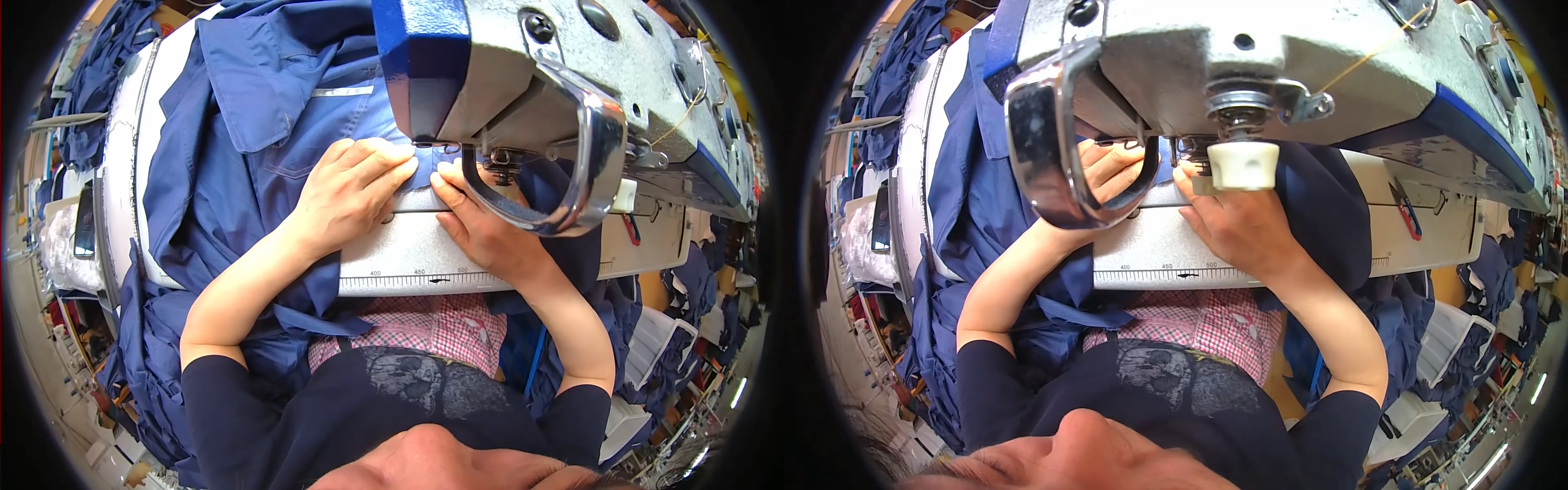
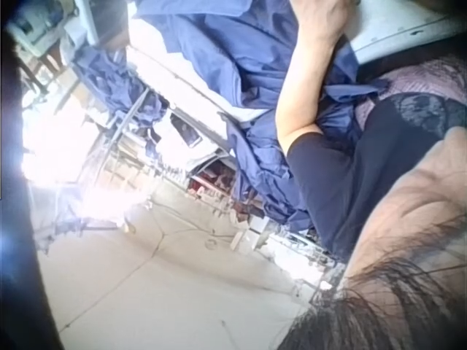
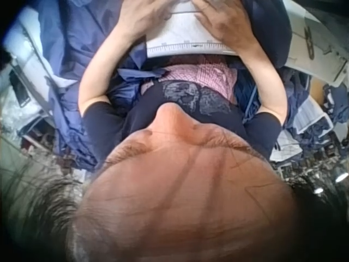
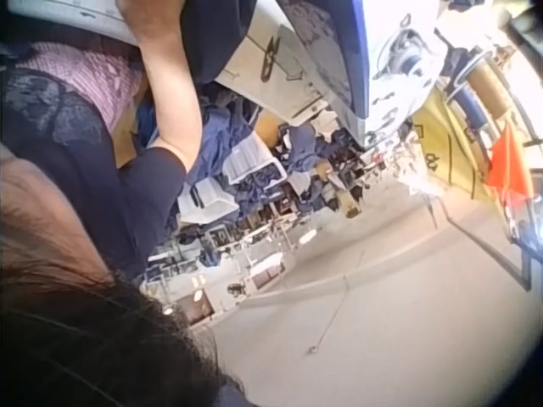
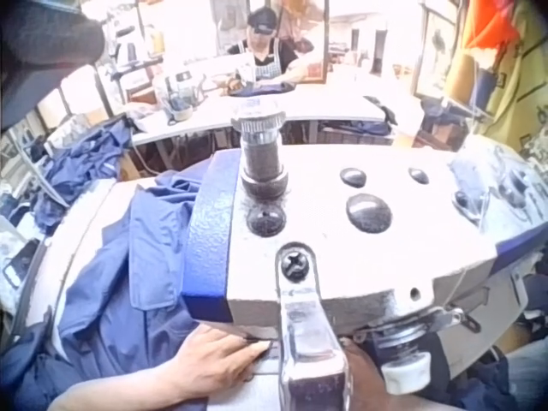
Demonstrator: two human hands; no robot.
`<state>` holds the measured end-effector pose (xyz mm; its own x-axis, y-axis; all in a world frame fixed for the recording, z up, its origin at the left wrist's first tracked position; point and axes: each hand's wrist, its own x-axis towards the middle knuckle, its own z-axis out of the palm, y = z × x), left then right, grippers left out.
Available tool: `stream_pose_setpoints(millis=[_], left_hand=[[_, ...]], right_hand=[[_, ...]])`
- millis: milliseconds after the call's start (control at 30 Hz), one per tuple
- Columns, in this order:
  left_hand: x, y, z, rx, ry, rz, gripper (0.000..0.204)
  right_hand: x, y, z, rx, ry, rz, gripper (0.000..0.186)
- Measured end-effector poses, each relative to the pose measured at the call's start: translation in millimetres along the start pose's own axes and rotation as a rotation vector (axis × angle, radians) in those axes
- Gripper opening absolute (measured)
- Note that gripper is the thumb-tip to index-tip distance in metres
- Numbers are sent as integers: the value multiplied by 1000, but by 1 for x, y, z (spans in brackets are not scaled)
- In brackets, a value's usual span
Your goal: Sewing a piece of blue fabric using an industrial sewing machine.
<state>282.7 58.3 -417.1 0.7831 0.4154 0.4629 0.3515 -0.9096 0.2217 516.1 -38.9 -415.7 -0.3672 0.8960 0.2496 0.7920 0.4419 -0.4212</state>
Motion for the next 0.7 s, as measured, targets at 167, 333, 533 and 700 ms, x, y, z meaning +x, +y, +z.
stream_pose_setpoints(millis=[167,333,533,700], left_hand=[[3,-1,-7,-30,-42,-29,45],[4,-2,-12,-32,-80,-58,44],[3,-6,-7,-21,-63,-53,42],[3,-8,-6,-76,-79,-86,41]], right_hand=[[1,3,-2,-39,15,-12,43],[3,7,0,-66,34,-20,40],[1,11,1,-57,64,-22,40],[-2,15,5,84,13,42,43]])
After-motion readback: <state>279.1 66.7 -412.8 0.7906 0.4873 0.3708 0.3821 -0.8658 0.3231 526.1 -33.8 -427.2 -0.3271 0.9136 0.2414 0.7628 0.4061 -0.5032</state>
